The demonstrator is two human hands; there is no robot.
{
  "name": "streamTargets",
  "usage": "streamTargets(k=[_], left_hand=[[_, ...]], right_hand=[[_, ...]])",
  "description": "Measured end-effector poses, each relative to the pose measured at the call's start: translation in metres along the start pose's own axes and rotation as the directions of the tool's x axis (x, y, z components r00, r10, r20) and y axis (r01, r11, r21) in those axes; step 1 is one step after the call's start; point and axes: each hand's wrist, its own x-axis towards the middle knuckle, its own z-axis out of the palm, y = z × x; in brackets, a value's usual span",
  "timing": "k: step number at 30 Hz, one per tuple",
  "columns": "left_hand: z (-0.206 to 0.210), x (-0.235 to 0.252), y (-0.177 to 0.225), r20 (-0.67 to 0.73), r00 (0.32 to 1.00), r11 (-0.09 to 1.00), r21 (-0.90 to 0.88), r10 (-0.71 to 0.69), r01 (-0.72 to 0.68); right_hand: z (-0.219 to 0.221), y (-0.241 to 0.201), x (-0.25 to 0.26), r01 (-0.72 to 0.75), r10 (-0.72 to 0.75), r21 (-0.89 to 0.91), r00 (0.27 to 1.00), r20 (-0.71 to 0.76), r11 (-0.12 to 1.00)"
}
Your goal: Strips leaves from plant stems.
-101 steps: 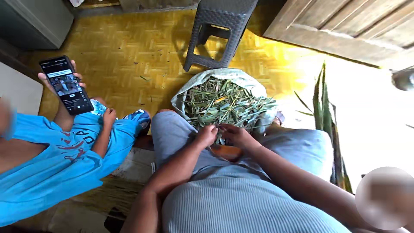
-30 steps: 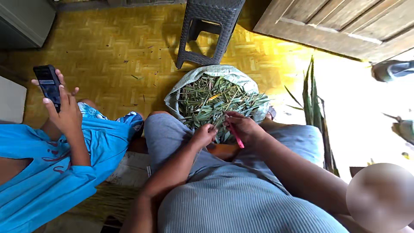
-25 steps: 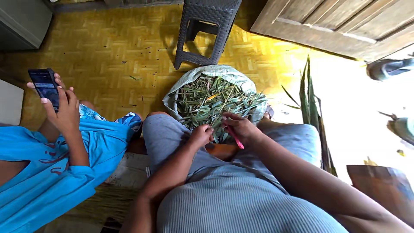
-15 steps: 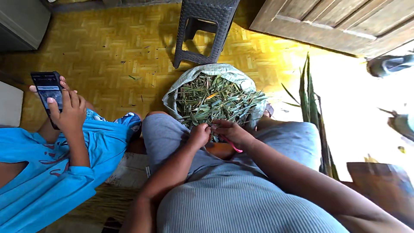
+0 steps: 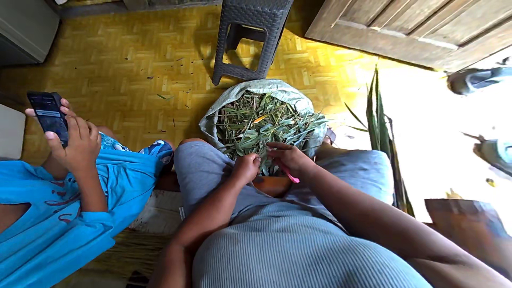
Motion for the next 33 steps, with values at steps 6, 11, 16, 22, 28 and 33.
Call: streamTargets(k=[6, 11, 16, 22, 28, 33], left_hand=[[0.001, 0.002, 0.0, -0.003, 1.0, 1.0, -0.014, 0.01, -0.01], [0.001, 0.0, 0.001, -0.009, 1.0, 0.999, -0.036, 0.01, -0.011], [0.0, -0.002, 0.001, 0.028, 1.0, 0.999, -0.029, 0.013, -0.013], [0.002, -0.001, 0.0, 0.052, 0.998, 0.998, -0.039, 0.041, -0.039], [0.001, -0.002, 0.0, 0.065, 0.997, 0.998, -0.039, 0.043, -0.04], [0.0, -0.003, 0.0, 0.086, 0.996, 0.998, -0.062, 0.019, -0.014]], right_hand=[[-0.009, -0.005, 0.012, 0.013, -0.013, 0.023, 1.0, -0.005, 1.0], [-0.006, 0.0, 0.014, 0.084, -0.09, -0.108, 0.994, -0.054, 0.991], [-0.017, -0.002, 0.018, 0.03, -0.03, -0.005, 0.992, -0.12, 1.0], [-0.031, -0.008, 0.028, 0.041, -0.012, 0.142, 0.98, -0.197, 0.989], [-0.05, -0.02, 0.04, 0.027, 0.014, 0.158, 0.968, -0.25, 0.987], [-0.075, -0.03, 0.053, 0.079, -0.002, 0.183, 0.921, -0.389, 0.98]])
